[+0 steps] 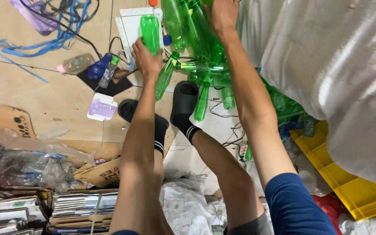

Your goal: The person sorts green plastic bottles from a pile on the floor into a large white sack. They repeatedly pick up handfuls of bottles, place them into the sack, and occasionally adjust the sack's position to accommodate more items.

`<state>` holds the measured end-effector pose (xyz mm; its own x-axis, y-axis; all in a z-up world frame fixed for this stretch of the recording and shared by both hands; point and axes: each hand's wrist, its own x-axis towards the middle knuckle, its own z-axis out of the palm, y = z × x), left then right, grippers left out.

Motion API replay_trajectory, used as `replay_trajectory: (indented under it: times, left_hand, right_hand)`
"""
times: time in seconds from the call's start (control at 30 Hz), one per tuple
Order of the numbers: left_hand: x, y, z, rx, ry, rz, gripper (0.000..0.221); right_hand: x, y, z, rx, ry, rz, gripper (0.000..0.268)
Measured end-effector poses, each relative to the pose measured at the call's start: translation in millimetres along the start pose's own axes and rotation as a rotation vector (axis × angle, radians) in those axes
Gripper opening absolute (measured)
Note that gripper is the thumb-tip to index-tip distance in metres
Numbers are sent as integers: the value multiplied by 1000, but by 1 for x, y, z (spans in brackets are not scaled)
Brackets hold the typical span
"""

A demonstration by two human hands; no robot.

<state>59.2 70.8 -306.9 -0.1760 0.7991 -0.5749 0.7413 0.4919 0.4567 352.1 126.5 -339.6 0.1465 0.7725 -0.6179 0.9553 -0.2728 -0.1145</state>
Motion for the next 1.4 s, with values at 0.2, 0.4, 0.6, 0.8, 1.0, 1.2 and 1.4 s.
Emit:
replay_trajectory:
  times: [0.2,0.4,0.6,0.8,1.0,1.2,1.4]
  left_hand:
    - [-65,9,-71,-151,142,80,81]
    - [-139,25,-156,-894,-243,-266,48]
    - [-256,179,-354,-1007,-459,-13,69]
    - [-315,176,-412,-686,-415,751,59]
    - [-362,193,-456,-822,-669,731,41]
    - [-450,242,-506,-624,-592,671,47]
    - [-508,280,-527,-706,-784,755,46]
  right_hand:
    - [-91,-44,-57,507,500,-133,80]
    - [-190,-102,-115,1052,240,236,102]
    - [-308,-150,-176,1308,122,279,95]
    - [-430,-173,-330,1515,207,81,89]
    - [-524,-175,-392,1416,375,-124,77]
    - [-649,-199,-422,1469,483,-166,66]
    - [-746,-185,-465,1417,636,-63,67]
